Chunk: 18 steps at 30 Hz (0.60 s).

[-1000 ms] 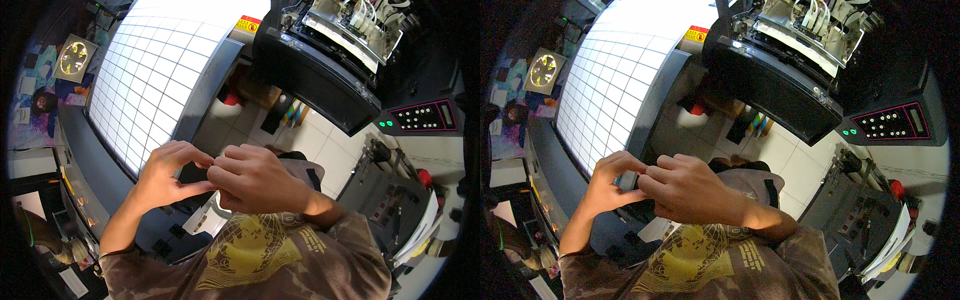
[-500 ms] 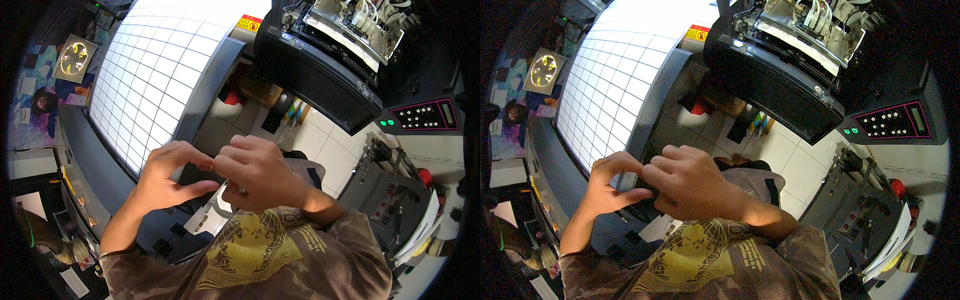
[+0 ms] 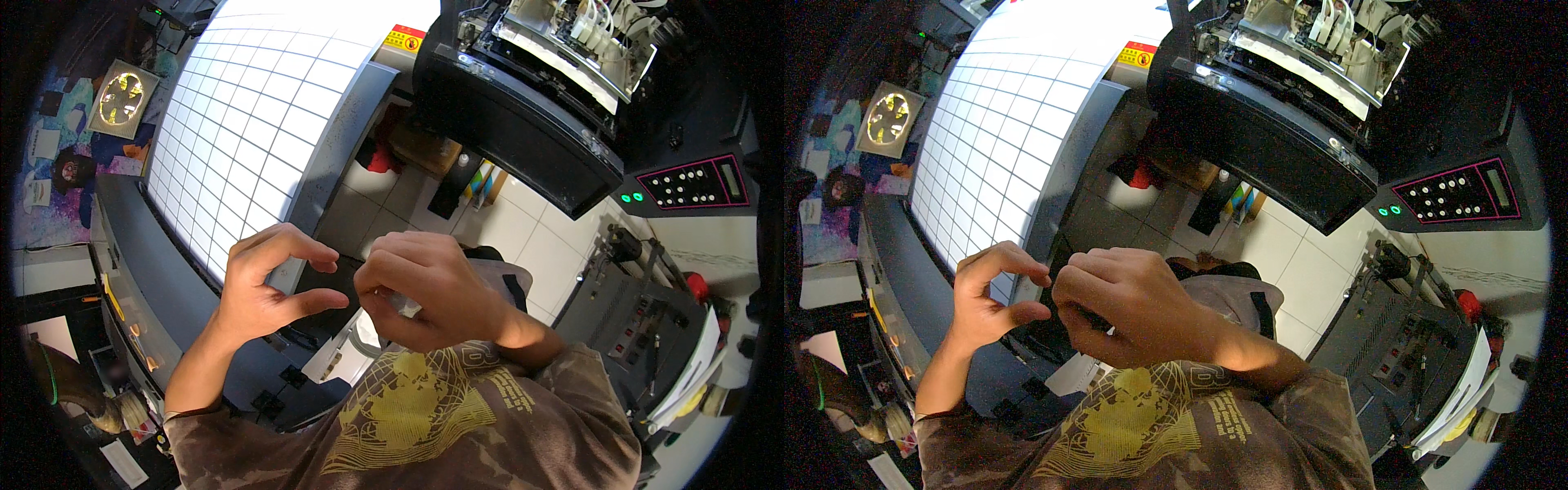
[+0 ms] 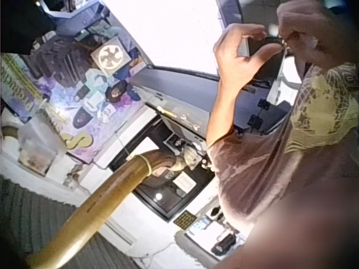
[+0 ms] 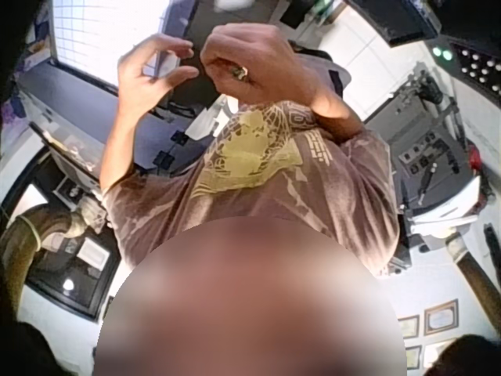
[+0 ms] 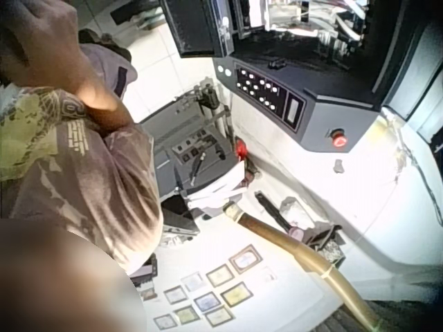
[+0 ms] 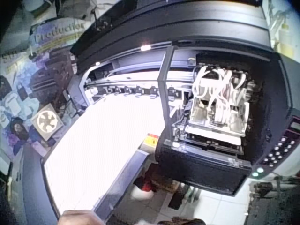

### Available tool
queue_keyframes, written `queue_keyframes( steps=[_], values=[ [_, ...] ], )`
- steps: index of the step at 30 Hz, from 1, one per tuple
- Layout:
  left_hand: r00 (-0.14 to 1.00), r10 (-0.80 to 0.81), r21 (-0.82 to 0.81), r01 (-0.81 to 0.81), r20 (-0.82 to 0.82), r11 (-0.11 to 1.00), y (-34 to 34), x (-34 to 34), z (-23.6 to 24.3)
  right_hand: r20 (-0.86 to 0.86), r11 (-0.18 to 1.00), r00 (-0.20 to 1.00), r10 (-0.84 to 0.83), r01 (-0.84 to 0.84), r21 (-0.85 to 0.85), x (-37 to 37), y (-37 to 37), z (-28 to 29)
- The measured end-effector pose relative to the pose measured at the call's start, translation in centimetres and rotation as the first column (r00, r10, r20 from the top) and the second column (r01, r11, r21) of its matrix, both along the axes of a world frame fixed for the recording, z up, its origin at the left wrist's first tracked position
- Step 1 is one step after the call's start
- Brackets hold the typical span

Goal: The person stands at a large printing machine and repeatedly presses buttons on its control panel. They also handle a small white object and a white tube, then return to the machine to continue button presses and brief adjustments to the machine's interior components.

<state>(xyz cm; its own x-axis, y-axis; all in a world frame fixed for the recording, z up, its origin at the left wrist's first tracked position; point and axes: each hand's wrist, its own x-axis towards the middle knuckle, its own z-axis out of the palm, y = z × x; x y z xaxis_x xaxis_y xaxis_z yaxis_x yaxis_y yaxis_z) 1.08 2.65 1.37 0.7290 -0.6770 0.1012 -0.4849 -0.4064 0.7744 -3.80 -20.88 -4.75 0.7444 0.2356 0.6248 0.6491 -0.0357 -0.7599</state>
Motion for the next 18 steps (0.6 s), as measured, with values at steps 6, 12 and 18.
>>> queue_keyframes(
  steps=[6, 12, 18],
  values=[
    [1.0, -0.002, 0.017, 0.001, 0.027, 1.0, -0.03, -0.09, 0.06, -0.028, 0.997, 0.999, 0.023, -0.021, 0.076, -0.47, 0.24, 0.38],
    [0.998, -0.003, 0.041, 0.001, 0.058, 0.999, -0.23, -0.2, 0.07, -0.029, 1.0, 1.0, -0.001, 0.0, -0.027, -0.64, 0.2, 0.41],
    [0.987, -0.062, 0.105, 0.047, 0.148, 0.993, -0.48, -0.06, 0.15, 0.002, 0.975, 1.0, 0.002, -0.002, -0.22, -0.83, -0.11, 0.27]
  ],
)
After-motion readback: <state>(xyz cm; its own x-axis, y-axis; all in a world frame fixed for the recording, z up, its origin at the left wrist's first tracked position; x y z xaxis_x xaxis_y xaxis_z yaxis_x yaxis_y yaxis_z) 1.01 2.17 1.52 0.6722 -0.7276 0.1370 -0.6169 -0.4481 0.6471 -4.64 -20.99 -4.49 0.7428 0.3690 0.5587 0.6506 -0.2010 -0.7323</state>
